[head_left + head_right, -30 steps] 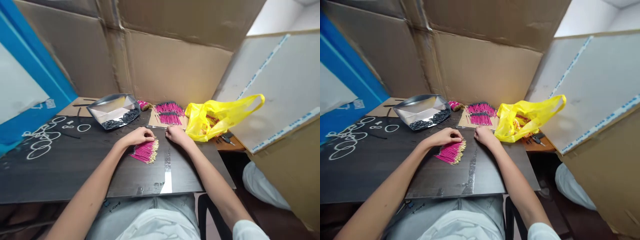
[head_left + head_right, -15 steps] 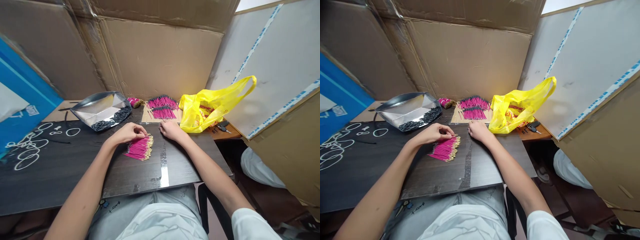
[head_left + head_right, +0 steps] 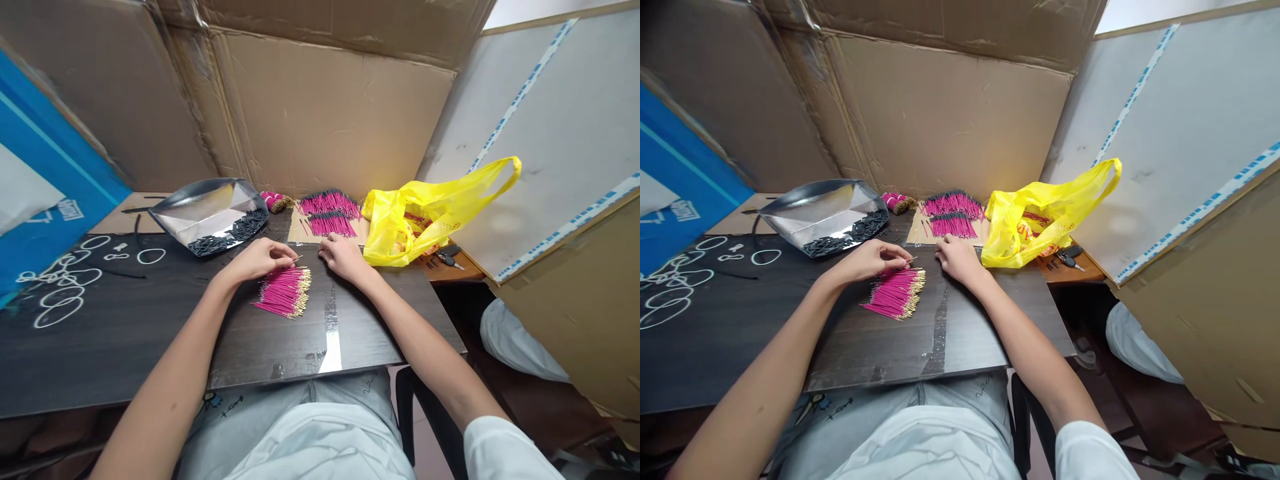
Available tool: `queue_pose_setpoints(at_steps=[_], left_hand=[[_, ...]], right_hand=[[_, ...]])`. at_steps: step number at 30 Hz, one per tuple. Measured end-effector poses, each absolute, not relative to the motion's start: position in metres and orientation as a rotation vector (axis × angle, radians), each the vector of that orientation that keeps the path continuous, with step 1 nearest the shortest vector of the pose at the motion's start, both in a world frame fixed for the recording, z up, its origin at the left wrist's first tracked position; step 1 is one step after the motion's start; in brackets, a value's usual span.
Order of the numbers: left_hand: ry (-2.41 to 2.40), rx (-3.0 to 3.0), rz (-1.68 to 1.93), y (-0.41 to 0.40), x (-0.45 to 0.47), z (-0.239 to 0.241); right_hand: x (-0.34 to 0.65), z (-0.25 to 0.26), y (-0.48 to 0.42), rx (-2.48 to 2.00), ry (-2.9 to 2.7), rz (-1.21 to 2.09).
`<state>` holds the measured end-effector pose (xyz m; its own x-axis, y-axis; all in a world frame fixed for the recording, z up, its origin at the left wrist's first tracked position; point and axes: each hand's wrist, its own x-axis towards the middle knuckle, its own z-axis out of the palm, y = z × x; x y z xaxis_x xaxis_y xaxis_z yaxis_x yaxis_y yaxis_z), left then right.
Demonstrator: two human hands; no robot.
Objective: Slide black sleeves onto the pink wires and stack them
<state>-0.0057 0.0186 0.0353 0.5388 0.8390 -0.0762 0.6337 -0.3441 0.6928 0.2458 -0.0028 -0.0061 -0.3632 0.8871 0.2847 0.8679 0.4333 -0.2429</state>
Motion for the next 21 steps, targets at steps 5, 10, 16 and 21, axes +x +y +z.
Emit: queue_pose_setpoints(at_steps=[5,10,16,21], left_hand=[[1.171,2.019,0.444,0.019,-0.006,0.033],[1.146,2.012,0.467,0.020,-0.006,0.029],[1.094,1.993,0.456,0.018,-0.003,0.031],[1.050,1.945,0.464,0.015,-0.001,0.032]], right_hand=[[0.236,-0.012,-0.006,-1.272,-2.202,0.225],[0.224,-0.018,-0.009,-1.243,-2.158,0.295],[0.219,-0.022,-0.008,-1.143,-2.051,0.432],[0.218,-0.019,-0.010,-1.067,-2.044,0.501]])
